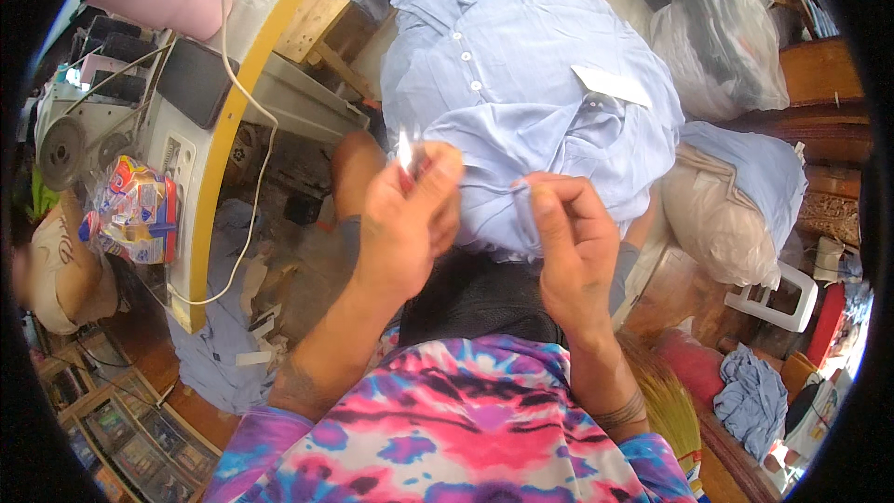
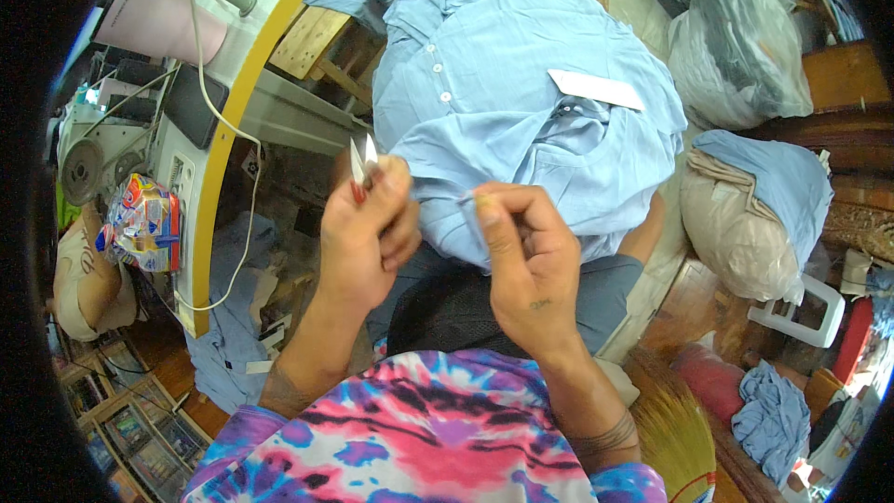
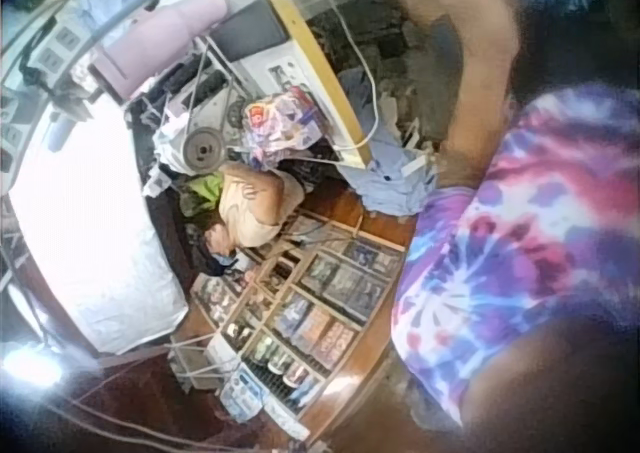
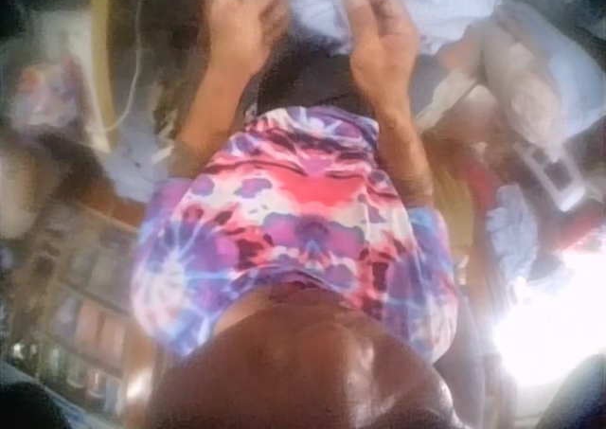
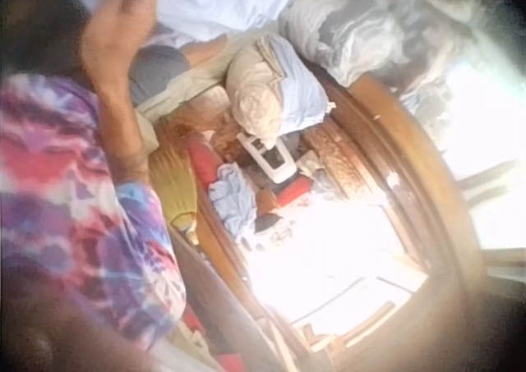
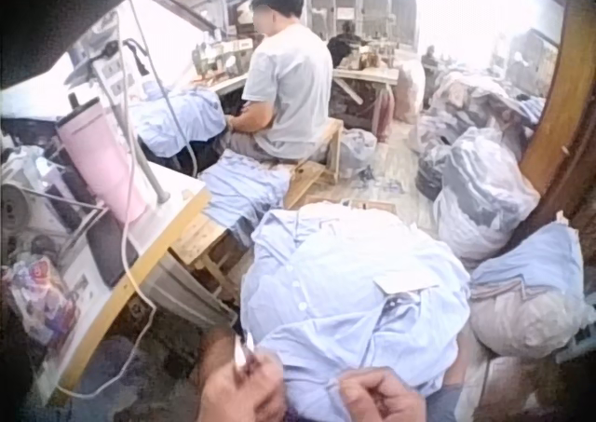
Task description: The person uses small shears to trim loose threads from a light blue button-down shirt.
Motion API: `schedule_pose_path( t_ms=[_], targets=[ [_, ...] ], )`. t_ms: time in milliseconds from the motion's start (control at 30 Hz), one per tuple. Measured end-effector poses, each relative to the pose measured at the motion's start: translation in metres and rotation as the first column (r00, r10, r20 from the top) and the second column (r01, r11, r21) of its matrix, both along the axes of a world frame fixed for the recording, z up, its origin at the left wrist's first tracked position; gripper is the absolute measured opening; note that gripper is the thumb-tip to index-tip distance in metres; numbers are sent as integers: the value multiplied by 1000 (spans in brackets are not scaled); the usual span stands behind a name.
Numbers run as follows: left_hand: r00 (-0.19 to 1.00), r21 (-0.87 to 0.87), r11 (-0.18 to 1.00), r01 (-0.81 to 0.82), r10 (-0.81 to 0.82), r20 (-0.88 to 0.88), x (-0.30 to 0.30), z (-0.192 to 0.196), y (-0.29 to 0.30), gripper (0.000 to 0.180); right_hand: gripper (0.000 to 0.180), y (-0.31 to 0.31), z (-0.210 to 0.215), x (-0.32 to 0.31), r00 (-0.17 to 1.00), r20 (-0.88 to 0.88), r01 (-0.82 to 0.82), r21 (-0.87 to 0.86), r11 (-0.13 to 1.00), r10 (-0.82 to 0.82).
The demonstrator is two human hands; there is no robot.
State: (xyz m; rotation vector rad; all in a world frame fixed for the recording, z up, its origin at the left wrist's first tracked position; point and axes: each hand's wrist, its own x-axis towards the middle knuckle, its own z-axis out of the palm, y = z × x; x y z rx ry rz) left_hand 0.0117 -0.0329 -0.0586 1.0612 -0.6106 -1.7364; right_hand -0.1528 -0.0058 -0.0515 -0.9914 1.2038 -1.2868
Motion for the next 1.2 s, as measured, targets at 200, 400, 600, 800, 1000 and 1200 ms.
schedule_pose_path(
  t_ms=[200,400,600,800,1000,1200],
  targets=[
    [927,-284,931,228,-119,355,8,25,11,28,11,-12,6,-1,980,194,-48,68,997,34],
    [758,-291,856,428,-165,631,7,30,11,29,14,-15,4,-7,962,263,-97,94,991,69],
    [837,-291,884,367,-177,517,-1,22,15,32,15,-14,6,-4,962,264,-90,86,992,64],
    [843,-252,898,360,-198,500,-1,21,16,33,15,-12,2,-4,959,274,-91,64,994,70],
    [866,-221,915,338,-211,453,-1,20,18,31,15,-11,2,-3,963,260,-89,62,994,70],
    [868,-192,920,341,-230,439,1,21,18,30,15,-12,3,0,965,256,-82,71,994,61]
  ],
)
